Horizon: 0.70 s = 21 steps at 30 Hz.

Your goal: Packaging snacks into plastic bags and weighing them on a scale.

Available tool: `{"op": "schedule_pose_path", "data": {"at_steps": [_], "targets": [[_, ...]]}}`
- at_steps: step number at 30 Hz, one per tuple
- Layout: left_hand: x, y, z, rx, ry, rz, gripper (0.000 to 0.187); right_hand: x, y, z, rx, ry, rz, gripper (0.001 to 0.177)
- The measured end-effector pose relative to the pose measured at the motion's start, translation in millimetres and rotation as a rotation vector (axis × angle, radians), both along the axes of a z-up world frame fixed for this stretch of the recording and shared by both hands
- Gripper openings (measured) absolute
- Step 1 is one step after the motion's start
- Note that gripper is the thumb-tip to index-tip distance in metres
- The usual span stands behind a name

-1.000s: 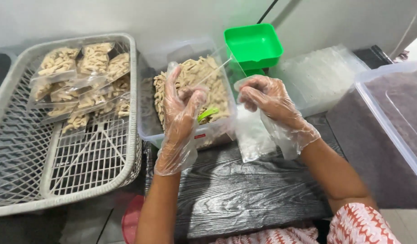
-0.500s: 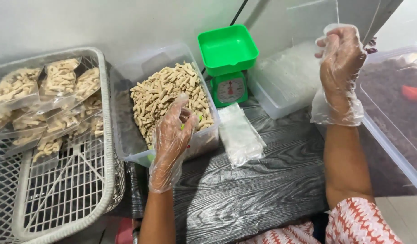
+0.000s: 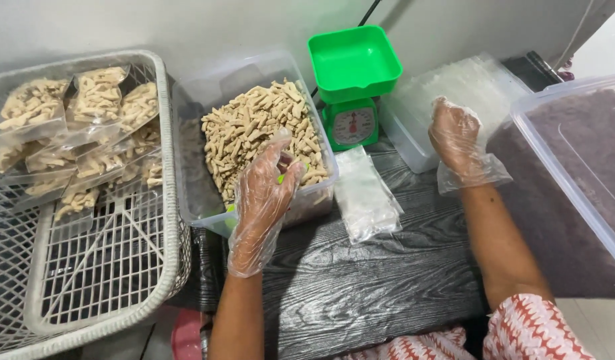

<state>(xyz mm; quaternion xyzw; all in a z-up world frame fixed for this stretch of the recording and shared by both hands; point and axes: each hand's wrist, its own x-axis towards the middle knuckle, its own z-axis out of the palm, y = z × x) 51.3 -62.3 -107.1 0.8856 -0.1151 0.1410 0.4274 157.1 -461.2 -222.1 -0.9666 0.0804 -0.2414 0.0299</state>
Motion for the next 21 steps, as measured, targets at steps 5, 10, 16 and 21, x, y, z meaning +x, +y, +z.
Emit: {"op": "schedule_pose_path", "data": {"at_steps": [5, 10, 16, 21], "targets": [[0, 2, 1, -0.008, -0.025, -0.004, 0.044, -18, 44, 53, -0.081, 0.014, 0.151, 0.063], [-3, 0, 5, -0.001, -0.037, -0.013, 0.044, -6, 40, 35, -0.021, 0.311, 0.205, 0.08], [-3, 2, 6, 0.005, -0.07, 0.008, 0.042, -37, 62, 24, -0.076, -0.077, 0.264, 0.051], [-7, -1, 7, 0.039, -0.078, -0.006, 0.042, -84, 110, 13, 0.195, 0.282, 0.35, 0.066]]}}
